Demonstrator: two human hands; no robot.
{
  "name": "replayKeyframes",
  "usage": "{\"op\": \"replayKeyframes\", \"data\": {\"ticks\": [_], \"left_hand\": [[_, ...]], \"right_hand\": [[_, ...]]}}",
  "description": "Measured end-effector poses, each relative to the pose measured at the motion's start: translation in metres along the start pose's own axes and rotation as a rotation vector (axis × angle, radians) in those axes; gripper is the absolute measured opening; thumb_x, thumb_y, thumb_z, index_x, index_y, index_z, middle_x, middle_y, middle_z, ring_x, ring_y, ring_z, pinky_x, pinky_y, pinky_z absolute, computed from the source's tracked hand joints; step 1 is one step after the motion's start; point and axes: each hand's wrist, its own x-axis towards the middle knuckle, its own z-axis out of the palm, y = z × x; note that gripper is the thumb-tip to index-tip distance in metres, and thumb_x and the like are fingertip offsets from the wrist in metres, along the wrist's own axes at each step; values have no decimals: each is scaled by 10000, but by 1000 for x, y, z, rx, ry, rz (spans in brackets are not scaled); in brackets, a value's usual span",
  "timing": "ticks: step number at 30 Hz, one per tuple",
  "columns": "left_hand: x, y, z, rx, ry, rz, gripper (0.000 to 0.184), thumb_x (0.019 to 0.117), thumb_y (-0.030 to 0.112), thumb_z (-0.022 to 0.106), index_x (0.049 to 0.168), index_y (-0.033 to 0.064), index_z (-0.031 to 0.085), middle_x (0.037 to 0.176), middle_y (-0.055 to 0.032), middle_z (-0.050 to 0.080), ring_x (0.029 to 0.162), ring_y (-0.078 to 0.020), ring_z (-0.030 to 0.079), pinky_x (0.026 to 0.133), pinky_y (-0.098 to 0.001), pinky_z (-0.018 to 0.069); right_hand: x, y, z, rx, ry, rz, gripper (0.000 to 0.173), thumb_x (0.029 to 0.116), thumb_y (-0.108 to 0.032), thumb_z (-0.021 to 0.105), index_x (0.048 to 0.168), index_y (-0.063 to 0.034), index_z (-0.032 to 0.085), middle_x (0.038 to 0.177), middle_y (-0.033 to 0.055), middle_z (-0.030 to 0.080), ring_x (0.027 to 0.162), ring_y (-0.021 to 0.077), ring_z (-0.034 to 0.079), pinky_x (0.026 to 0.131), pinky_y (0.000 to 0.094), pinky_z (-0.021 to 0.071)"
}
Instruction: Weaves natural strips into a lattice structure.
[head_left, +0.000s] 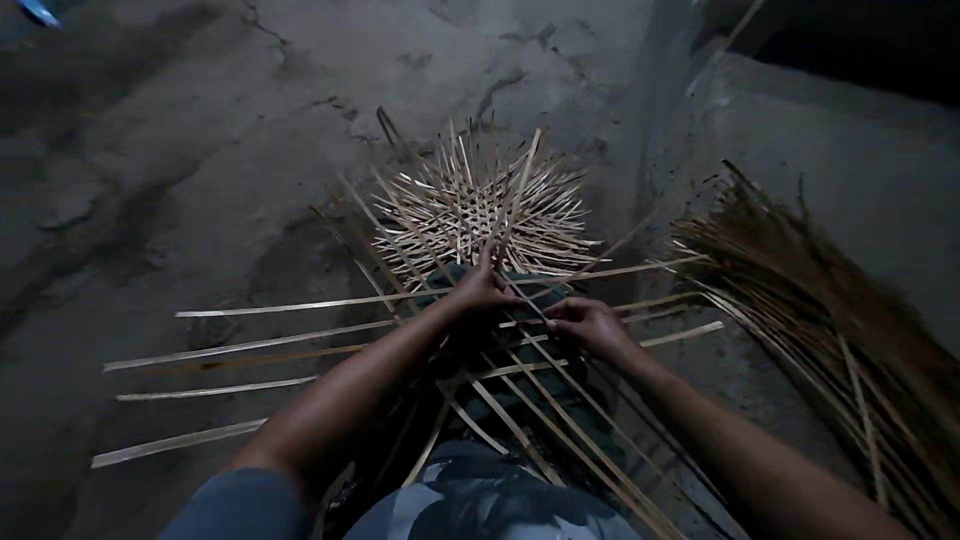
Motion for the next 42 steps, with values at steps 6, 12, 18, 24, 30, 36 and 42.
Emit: {"op": "replayKeyframes", "data": {"ticks": [6,12,18,24,30,36,42], "left_hand": [[-4,-40,-22,865,315,485,538,959,411,674,1475,324,551,1515,-22,542,1415,-297,470,1116,-549,384],[-5,-42,-17,1037,167,298,468,1032,455,497,1496,507,460,1668,105,312,1581,-311,138,1175,-737,71],[-5,-39,-17,1020,141,264,410,1026,430,525,1424,525,522,1630,110,378,1579,-339,124,1141,-796,-8],[-7,-42,-16,1000,191,332,425,972,357,650,1378,473,599,1581,74,462,1548,-363,234,1141,-799,30],[-6,-50,-15,985,215,371,393,997,395,612,1379,487,593,1568,72,480,1540,-326,278,1153,-792,44],[-5,-30,-24,332,606,313,638,978,246,686,1542,80,441,1606,-193,369,1196,-231,650,949,-375,582],[20,18,-53,-895,424,-398,481,975,302,665,1380,100,500,1179,-96,659,867,-157,703,713,-269,597]], "right_hand": [[2,7,2,51,10,-30,204,986,-167,690,1175,-98,723,1000,57,739,832,123,716,812,338,610],[6,1,1,17,9,-33,206,999,-184,674,1178,-99,730,1031,61,743,859,131,721,835,361,608],[4,3,-3,-12,-18,-45,218,991,-219,692,1188,-136,737,1030,30,746,861,99,716,840,330,603],[-1,4,3,-3,7,-57,232,986,-232,703,1189,-125,740,1070,20,747,867,91,718,837,317,605],[-2,7,2,44,-4,-44,229,990,-201,699,1212,-162,730,1023,21,748,826,93,717,795,314,610],[0,12,1,63,-25,-78,229,994,-146,685,1219,-135,724,991,52,743,785,118,708,763,334,606],[4,25,2,86,-7,-137,248,980,-140,702,1226,-141,731,975,61,753,770,142,725,749,358,631]]}}
